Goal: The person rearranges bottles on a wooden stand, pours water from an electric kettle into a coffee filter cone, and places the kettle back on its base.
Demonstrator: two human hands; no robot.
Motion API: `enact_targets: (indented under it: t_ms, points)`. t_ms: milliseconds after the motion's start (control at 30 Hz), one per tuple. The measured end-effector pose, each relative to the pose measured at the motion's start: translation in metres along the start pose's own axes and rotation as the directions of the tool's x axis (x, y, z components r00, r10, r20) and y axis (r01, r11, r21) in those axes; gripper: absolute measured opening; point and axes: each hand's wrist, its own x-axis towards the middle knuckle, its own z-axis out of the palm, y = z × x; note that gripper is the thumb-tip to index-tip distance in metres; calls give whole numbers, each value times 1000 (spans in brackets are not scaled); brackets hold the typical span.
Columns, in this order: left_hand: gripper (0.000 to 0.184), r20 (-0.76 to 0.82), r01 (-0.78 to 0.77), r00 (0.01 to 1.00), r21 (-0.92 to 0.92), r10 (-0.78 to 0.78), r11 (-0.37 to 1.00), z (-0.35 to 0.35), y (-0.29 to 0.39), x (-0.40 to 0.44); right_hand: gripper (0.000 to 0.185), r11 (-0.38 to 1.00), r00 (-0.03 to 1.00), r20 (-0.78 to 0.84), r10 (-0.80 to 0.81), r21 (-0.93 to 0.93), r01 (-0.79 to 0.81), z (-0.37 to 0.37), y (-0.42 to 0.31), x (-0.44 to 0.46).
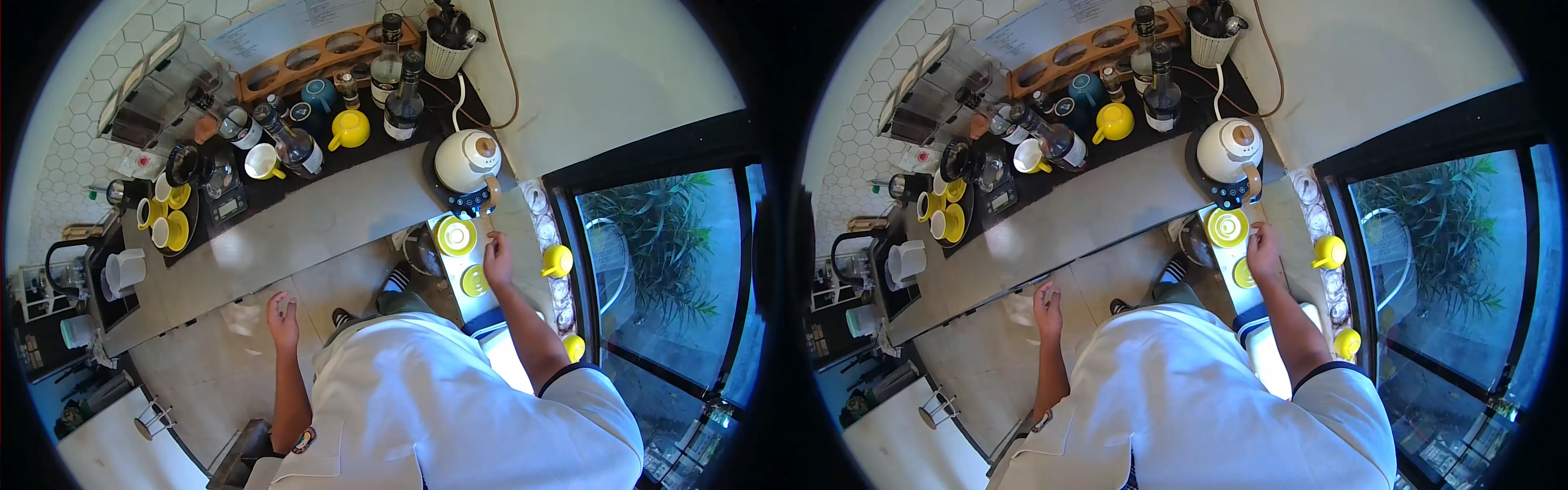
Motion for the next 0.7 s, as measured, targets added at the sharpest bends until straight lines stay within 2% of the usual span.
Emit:
enact_targets:
  t_ms: [67,100,233,533,633,700]
  points:
    - [24,3,-3,1000,-1,3,1000,2,-2,-2,32,999,987,158,-44,-8,46,0,-28,-14]
    - [24,8,-7,1000,-4,7,1000,2,-3,-3,41,996,975,206,-79,-23,85,3,-31,-16]
    - [24,21,-47,999,-4,47,999,3,-3,-4,54,982,962,238,-137,-97,164,10,-47,-9]
    - [22,-5,-43,999,-4,43,999,2,-2,-8,58,961,953,274,-127,-206,187,16,-50,9]
    - [20,-25,-36,999,-23,35,999,1,3,-11,57,962,955,238,-175,-163,217,18,-48,8]
    - [19,-47,-84,995,16,85,996,1,5,-13,56,963,953,215,-212,-118,241,18,-49,5]
